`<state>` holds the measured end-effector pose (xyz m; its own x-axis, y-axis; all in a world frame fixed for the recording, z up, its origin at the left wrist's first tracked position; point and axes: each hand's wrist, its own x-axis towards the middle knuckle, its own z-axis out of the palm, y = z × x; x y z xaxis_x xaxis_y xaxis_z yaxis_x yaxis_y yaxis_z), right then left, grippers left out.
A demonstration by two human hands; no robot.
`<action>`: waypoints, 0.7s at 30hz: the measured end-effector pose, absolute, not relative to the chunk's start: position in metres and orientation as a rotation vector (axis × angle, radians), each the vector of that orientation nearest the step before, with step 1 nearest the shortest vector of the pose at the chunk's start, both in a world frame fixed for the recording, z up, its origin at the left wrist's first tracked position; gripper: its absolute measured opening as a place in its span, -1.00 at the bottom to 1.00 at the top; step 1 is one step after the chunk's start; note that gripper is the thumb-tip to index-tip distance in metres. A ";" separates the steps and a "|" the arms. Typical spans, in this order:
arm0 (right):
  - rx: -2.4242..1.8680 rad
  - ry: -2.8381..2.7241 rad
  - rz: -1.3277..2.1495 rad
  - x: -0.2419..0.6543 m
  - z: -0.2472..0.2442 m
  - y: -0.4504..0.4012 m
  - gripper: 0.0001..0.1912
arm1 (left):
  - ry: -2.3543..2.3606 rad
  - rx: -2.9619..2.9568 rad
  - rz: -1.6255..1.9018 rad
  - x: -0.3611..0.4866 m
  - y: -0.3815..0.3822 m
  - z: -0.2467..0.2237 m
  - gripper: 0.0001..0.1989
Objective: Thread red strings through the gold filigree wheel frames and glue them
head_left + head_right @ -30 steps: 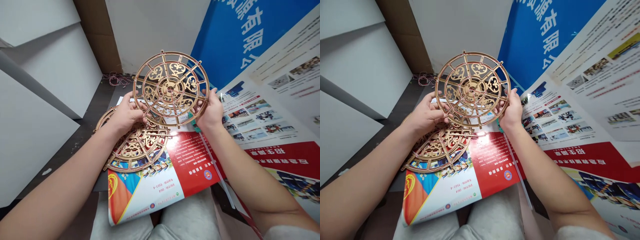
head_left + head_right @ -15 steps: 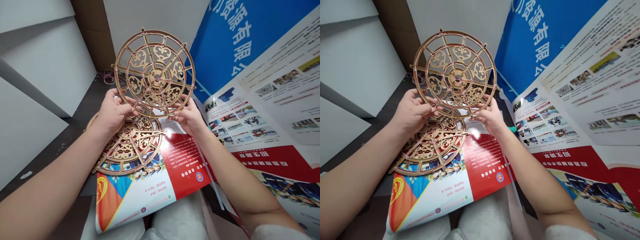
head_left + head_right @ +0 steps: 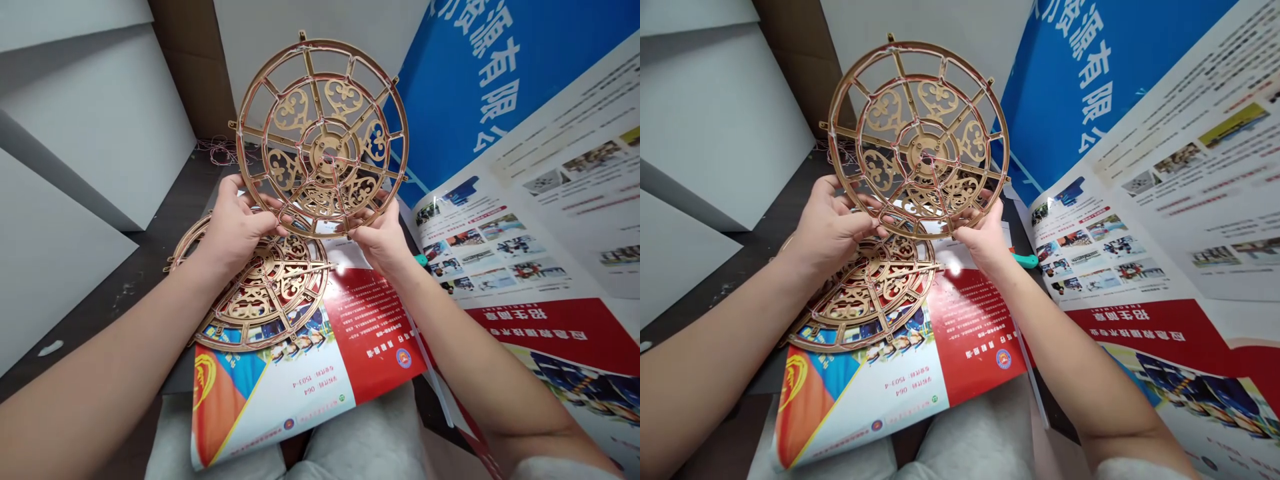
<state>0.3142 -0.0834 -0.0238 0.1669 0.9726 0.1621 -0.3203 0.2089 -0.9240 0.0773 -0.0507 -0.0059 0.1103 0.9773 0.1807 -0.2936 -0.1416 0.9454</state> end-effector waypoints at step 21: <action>-0.902 -0.987 1.152 0.318 -0.018 -0.087 -0.17 | 0.772 1.059 1.137 0.078 -0.066 0.009 -0.56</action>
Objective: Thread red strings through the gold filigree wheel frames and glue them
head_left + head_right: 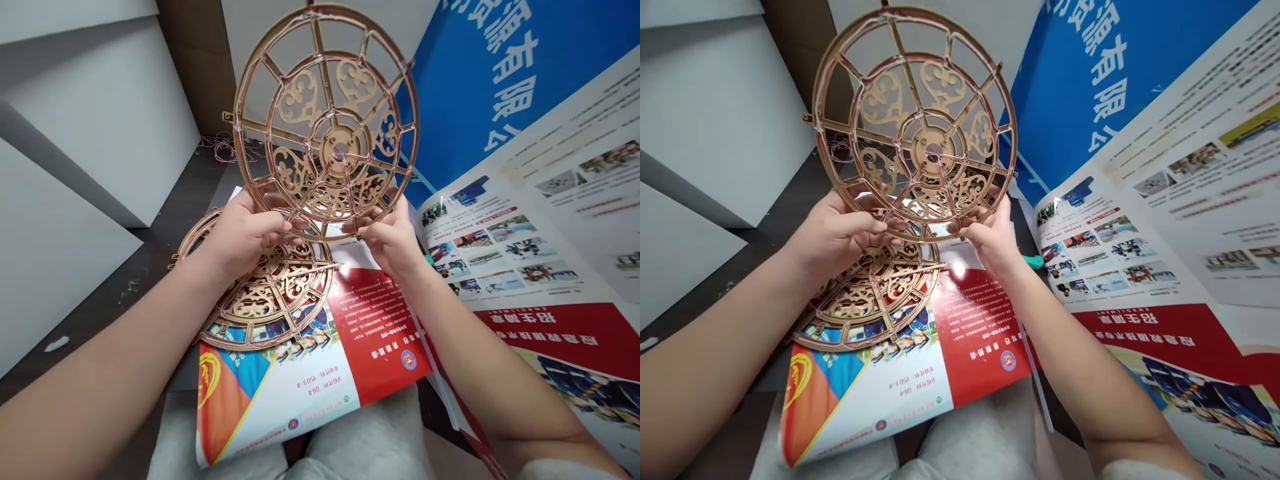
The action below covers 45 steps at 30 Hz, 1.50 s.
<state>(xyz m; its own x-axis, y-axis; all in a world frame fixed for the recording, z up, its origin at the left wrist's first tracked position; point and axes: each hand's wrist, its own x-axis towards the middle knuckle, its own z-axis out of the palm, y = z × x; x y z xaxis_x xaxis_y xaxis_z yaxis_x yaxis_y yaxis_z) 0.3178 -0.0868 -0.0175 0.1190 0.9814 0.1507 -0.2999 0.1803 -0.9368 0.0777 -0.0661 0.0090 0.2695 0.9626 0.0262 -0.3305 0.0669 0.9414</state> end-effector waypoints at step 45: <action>-0.805 -1.084 1.406 0.329 -0.013 -0.091 -0.69 | 0.856 0.585 1.352 0.047 -0.033 0.015 -0.71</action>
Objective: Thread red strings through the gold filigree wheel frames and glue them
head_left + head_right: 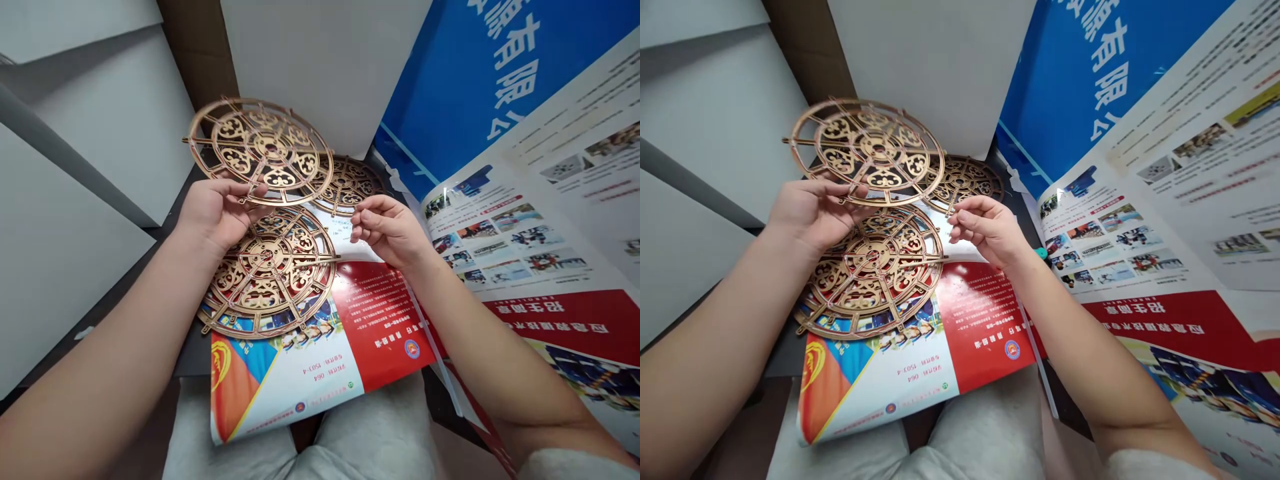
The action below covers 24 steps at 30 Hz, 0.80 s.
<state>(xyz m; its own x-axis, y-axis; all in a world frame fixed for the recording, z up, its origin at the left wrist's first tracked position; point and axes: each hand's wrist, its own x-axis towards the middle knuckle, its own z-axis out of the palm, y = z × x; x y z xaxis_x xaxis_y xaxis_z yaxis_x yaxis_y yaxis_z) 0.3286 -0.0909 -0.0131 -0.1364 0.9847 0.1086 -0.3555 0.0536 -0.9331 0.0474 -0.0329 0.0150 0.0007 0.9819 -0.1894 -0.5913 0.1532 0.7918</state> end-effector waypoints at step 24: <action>-0.818 -0.995 1.138 0.343 0.035 -0.098 -0.83 | 1.197 0.579 1.137 0.013 -0.046 -0.007 -0.68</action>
